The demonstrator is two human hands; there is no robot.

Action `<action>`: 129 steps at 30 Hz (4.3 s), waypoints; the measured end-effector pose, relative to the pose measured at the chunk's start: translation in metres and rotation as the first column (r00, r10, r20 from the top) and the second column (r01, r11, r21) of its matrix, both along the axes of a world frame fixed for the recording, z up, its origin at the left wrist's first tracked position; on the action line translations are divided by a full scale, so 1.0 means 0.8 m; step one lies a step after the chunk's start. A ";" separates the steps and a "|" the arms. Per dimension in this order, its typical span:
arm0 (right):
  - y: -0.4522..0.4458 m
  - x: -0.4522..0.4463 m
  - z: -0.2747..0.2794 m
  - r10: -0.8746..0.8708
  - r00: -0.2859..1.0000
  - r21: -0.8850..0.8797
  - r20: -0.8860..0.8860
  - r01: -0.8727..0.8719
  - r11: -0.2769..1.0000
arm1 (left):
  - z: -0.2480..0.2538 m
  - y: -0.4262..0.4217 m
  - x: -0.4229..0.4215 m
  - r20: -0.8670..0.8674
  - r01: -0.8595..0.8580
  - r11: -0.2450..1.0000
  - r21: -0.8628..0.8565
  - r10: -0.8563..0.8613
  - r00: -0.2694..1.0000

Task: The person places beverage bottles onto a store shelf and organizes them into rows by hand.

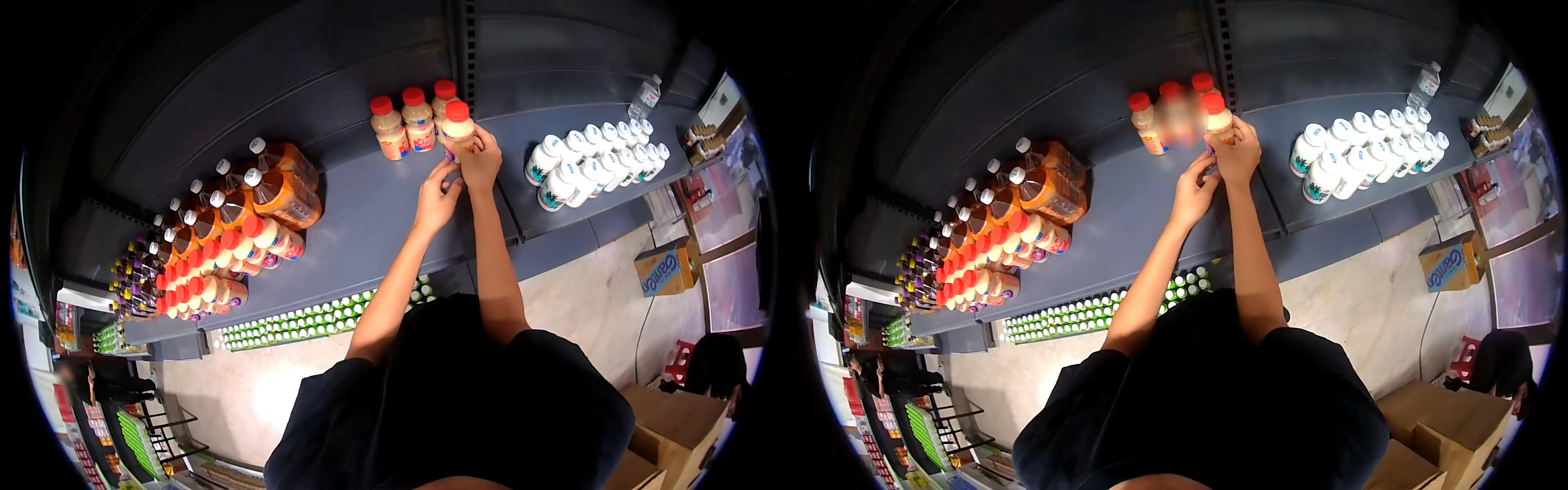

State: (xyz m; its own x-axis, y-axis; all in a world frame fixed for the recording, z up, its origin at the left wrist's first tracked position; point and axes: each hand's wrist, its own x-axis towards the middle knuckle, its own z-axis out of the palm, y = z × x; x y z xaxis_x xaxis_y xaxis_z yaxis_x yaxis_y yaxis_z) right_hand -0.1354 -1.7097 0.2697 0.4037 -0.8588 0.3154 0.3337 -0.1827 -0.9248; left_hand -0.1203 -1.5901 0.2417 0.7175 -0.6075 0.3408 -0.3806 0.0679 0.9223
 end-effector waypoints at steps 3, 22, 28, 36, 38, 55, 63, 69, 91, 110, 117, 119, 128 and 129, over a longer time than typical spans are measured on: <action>-0.010 0.009 -0.009 -0.034 0.999 -0.066 -0.030 0.032 0.997 | 0.003 -0.006 0.001 -0.004 -0.001 1.000 -0.011 0.001 1.000; -0.020 0.008 -0.021 -0.020 0.999 -0.109 -0.025 0.018 0.994 | 0.007 0.016 -0.019 -0.083 -0.016 0.993 -0.119 0.007 0.997; -0.002 0.009 -0.020 -0.187 0.980 -0.249 -0.061 0.167 0.954 | 0.017 0.058 -0.024 -0.068 -0.085 0.988 -0.129 0.076 0.995; 0.063 -0.012 0.021 -0.376 0.920 -0.389 -0.108 0.309 0.868 | 0.051 0.132 -0.027 -0.056 -0.195 0.963 -0.186 0.188 0.981; 0.096 -0.008 0.049 -0.288 0.958 -0.324 -0.009 0.270 0.907 | 0.046 0.148 -0.018 -0.080 -0.235 0.937 -0.259 0.221 0.972; 0.420 0.033 0.079 0.559 0.826 -0.131 0.065 -0.549 0.826 | 0.067 0.398 -0.001 -0.220 -0.662 0.613 -0.431 0.641 0.736; 0.556 0.061 0.045 0.759 0.632 -0.007 0.154 -0.768 0.641 | 0.051 0.546 -0.003 -0.171 -0.792 0.410 -0.452 0.832 0.528; 0.639 0.064 0.036 0.803 0.583 -0.156 -0.125 -0.810 0.565 | 0.051 0.610 0.008 -0.186 -0.769 0.492 -0.409 0.780 0.598; 0.535 0.007 0.084 0.566 0.820 -0.183 0.080 -0.547 0.817 | 0.082 0.519 -0.021 0.040 -0.631 0.706 -0.322 0.676 0.736; 0.210 -0.070 0.051 -0.151 0.983 0.000 0.100 0.152 0.988 | 0.066 0.220 -0.074 0.088 0.072 0.997 0.008 -0.072 0.993; 0.126 -0.075 0.036 -0.287 0.958 -0.039 -0.021 0.286 0.957 | 0.035 0.130 -0.060 0.108 0.141 0.988 0.063 -0.147 0.983; 0.108 -0.075 0.027 -0.312 0.948 -0.054 -0.062 0.309 0.950 | 0.032 0.111 -0.056 0.125 0.142 0.986 0.087 -0.152 0.980; 0.057 -0.065 -0.004 -0.287 0.956 -0.073 -0.054 0.283 0.956 | 0.031 0.064 -0.046 0.131 0.172 0.976 0.132 -0.189 0.973; 0.057 -0.065 -0.001 -0.288 0.956 -0.073 -0.062 0.283 0.956 | 0.030 0.062 -0.045 0.126 0.181 0.976 0.124 -0.196 0.972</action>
State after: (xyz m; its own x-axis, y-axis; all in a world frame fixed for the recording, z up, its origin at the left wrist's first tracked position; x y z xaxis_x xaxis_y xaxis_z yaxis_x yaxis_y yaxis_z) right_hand -0.1877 -1.6644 0.2692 0.1681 -0.9208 0.3519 0.1930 -0.3193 -0.9278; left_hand -0.1562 -1.5407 0.2656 0.5374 -0.7668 0.3511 -0.4939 0.0513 0.8680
